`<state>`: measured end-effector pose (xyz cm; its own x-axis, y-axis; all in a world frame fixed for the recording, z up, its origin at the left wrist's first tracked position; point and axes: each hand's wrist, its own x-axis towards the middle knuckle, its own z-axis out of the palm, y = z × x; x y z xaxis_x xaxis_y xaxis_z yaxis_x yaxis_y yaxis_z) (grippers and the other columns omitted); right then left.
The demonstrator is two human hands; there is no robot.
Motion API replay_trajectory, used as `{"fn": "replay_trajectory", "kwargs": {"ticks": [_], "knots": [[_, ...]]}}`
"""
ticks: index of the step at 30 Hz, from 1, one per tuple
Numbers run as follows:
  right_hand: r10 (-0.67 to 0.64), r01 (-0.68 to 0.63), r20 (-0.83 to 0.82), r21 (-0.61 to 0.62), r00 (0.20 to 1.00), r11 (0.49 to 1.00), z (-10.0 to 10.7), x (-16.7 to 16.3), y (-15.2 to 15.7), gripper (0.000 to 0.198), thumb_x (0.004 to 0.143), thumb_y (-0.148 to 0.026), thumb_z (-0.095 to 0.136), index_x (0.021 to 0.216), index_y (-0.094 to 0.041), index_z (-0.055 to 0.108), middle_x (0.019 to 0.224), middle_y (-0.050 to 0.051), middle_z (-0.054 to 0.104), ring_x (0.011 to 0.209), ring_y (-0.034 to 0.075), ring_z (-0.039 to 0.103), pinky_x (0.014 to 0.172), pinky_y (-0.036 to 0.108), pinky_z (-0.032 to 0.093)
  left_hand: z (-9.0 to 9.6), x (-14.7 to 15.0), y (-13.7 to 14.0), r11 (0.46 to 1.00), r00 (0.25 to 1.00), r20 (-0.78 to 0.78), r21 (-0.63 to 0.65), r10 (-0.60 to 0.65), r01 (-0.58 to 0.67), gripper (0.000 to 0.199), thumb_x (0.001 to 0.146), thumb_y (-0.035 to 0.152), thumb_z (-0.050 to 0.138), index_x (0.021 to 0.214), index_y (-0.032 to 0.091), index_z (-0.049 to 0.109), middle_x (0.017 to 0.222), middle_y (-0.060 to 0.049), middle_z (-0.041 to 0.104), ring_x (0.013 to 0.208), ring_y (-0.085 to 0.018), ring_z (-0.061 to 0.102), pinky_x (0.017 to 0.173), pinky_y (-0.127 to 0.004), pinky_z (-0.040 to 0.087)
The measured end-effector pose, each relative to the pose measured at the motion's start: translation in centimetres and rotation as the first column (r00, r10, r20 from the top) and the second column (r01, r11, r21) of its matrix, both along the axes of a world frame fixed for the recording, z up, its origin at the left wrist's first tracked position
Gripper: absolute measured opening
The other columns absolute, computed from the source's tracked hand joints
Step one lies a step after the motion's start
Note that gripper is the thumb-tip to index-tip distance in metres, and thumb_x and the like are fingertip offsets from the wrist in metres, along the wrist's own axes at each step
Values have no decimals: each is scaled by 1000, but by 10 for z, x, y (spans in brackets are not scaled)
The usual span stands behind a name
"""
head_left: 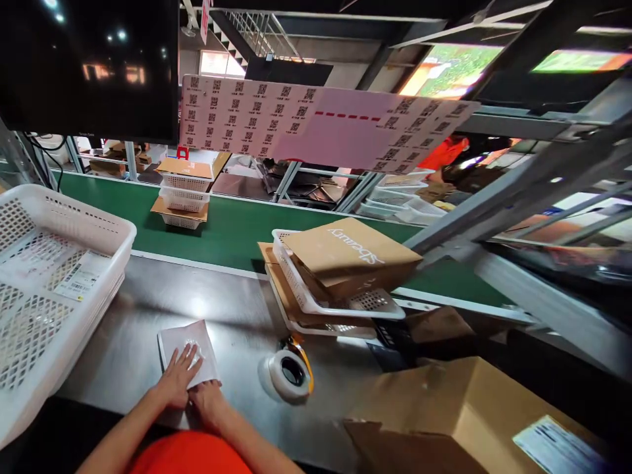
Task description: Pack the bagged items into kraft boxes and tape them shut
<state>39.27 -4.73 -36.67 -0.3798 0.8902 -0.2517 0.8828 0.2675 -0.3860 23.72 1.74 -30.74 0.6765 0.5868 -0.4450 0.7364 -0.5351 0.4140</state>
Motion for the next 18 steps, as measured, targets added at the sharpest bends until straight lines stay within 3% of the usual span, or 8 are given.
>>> {"fn": "replay_trajectory", "kwargs": {"ticks": [4,8,10,15,18], "knots": [[2,-2,9,18,1000,1000,-2,4,0,30,89,-14,60,111,-21,79,123,13,80,108,29,75,100,42,58,-14,-6,-2,999,990,135,19,48,-51,91,79,3,51,167,17,34,179,-13,11,168,-30,4,136,-60,8],[-79,79,7,82,997,994,-7,2,1,45,95,-8,47,133,-14,71,135,19,74,123,33,71,108,44,54,-15,-10,-2,996,983,160,17,85,-89,83,87,9,50,167,20,34,178,-11,20,167,-29,11,135,-59,15],[-108,106,8,104,994,989,-9,4,0,45,96,-8,48,134,-15,70,135,19,74,123,34,70,106,45,55,-10,-10,0,996,987,133,7,88,-90,86,86,15,59,168,19,32,179,-13,17,167,-32,10,135,-61,16],[-76,75,5,115,997,991,-13,13,-13,30,93,-11,58,112,-22,78,125,13,79,112,31,75,97,40,59,-2,-7,1,999,992,121,-5,33,-33,87,88,28,68,167,21,34,178,-15,16,167,-34,11,134,-63,16],[-72,70,6,129,997,989,-13,15,-21,31,92,-11,59,114,-23,77,126,12,79,114,30,74,98,38,57,-2,-6,2,1000,994,110,-10,28,-27,87,88,30,70,167,22,35,178,-15,16,167,-34,10,134,-62,15]]}}
